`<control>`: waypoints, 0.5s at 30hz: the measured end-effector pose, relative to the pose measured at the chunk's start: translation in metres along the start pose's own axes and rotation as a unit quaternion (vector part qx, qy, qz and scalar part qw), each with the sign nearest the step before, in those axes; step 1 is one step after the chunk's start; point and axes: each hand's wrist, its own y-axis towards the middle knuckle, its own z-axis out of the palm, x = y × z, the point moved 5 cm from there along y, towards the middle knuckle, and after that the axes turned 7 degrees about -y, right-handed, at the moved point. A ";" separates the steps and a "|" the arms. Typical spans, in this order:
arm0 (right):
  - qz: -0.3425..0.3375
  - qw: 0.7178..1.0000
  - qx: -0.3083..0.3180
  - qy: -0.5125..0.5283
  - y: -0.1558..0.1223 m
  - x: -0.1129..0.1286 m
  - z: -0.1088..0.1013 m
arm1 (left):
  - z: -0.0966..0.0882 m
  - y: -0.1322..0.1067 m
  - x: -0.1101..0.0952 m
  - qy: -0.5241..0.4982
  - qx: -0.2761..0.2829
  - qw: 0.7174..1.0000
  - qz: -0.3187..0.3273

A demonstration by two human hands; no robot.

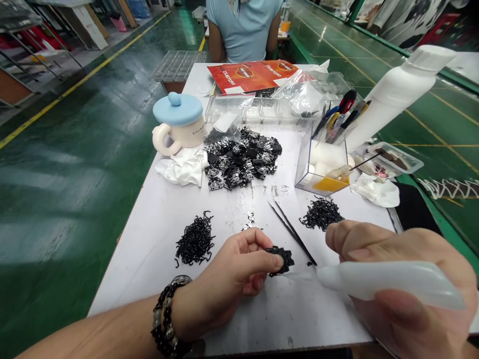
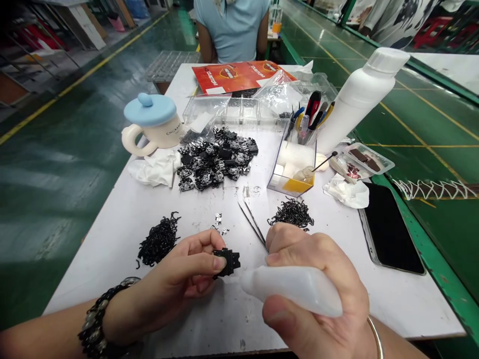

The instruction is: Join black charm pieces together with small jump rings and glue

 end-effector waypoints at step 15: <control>0.005 0.975 -0.218 -0.045 0.017 -0.030 -0.028 | -0.001 0.000 0.000 0.001 -0.011 1.000 0.001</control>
